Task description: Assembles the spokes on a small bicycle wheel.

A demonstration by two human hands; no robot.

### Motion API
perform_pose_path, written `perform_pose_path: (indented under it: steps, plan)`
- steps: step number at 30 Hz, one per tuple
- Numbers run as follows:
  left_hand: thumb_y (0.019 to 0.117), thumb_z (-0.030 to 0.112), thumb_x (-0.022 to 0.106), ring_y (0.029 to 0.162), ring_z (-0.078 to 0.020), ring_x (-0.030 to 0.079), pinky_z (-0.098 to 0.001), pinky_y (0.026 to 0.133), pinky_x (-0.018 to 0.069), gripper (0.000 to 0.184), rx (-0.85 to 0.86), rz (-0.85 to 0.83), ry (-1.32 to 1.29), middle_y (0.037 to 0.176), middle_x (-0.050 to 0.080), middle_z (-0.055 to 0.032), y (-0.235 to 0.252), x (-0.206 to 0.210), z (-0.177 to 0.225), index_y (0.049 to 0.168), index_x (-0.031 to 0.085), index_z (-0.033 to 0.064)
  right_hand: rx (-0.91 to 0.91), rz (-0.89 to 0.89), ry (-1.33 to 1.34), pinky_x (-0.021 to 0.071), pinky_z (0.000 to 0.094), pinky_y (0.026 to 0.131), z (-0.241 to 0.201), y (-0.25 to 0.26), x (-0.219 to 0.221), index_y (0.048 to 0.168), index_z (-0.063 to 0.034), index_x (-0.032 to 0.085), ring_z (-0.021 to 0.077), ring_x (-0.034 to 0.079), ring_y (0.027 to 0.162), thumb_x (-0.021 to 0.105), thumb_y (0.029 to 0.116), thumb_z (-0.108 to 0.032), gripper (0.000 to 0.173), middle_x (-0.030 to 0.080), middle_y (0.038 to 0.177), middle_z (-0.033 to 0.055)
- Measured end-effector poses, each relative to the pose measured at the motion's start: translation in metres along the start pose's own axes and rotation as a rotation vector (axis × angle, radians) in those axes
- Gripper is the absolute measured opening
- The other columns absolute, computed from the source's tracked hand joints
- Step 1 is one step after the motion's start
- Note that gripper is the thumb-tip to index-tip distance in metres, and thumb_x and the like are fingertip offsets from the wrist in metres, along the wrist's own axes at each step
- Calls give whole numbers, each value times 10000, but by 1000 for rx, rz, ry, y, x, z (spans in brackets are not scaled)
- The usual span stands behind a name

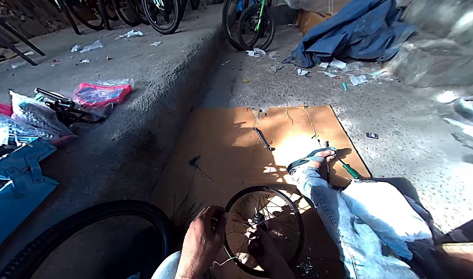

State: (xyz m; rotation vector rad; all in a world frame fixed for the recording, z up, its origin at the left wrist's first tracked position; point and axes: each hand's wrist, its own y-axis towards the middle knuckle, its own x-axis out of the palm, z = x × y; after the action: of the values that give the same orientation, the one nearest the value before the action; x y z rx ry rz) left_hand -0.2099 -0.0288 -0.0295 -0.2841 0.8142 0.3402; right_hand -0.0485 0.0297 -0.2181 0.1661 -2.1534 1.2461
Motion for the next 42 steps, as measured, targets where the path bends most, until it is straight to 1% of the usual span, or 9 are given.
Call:
perform_pose_path:
  steps: [5,9,15,21,24,30,34,36,42]
  plan:
    - [994,419,569,893,-141,698,-381,794,604,328,-34,-37,30,1117,686,-10,5,11,12,1159,716,177,-17,29,-131,507,304,577,-8,6,3,1180,-55,602,151,595,660,459,1070,-167,212,654,887,79]
    - [995,426,562,878,-146,699,-397,782,602,327,-45,-60,99,1125,686,-5,6,16,11,1156,716,187,2,139,-658,600,398,637,-16,0,8,1226,-4,553,222,685,696,451,1091,-239,289,672,895,124]
    - [999,445,555,900,-146,692,-397,796,595,338,-62,-87,134,1136,675,-3,7,17,15,1163,709,193,112,70,-1140,572,396,612,-17,-2,-5,1012,-30,657,197,664,621,503,1042,-294,307,680,759,84]
    - [1013,433,556,910,-161,687,-416,814,582,335,-64,-114,157,1150,678,-8,6,15,18,1179,700,180,52,174,-1842,497,632,929,-53,-27,2,1208,-64,676,374,652,1170,530,991,-395,421,687,1235,189]
    - [1012,427,549,911,-164,683,-419,820,579,333,-69,-130,162,1147,672,-11,6,15,19,1181,697,182,-38,247,-2028,504,601,958,-68,-41,6,1228,-29,675,378,637,1210,541,992,-345,416,676,1276,195]
    - [1033,412,534,1058,-229,689,-488,943,557,363,-120,-263,180,1166,703,-67,3,28,34,1202,709,143,-208,293,-2104,515,596,953,-78,-45,-1,1301,-43,645,384,620,1230,527,1001,-280,400,650,1320,192]
    - [1079,296,508,779,-215,734,-412,744,627,325,-330,-367,-272,939,728,-118,-7,98,41,1176,668,30,-213,256,-2034,514,596,941,-86,-68,1,1260,-83,663,379,658,1169,482,1041,-320,370,696,1238,177]
    - [1103,296,475,798,-269,704,-438,728,601,363,-548,-362,-547,972,686,-179,-10,137,41,1251,602,-11,-296,265,-1981,517,592,944,-79,-67,-10,1268,-114,676,363,655,1180,464,1047,-319,369,700,1239,155]
    - [984,425,690,890,-311,697,-507,825,573,484,-715,-235,-724,970,710,-203,3,213,7,1070,691,-51,-469,327,-1914,538,536,936,-55,-71,-32,1303,-71,660,348,666,1148,503,1028,-289,385,669,1272,171]
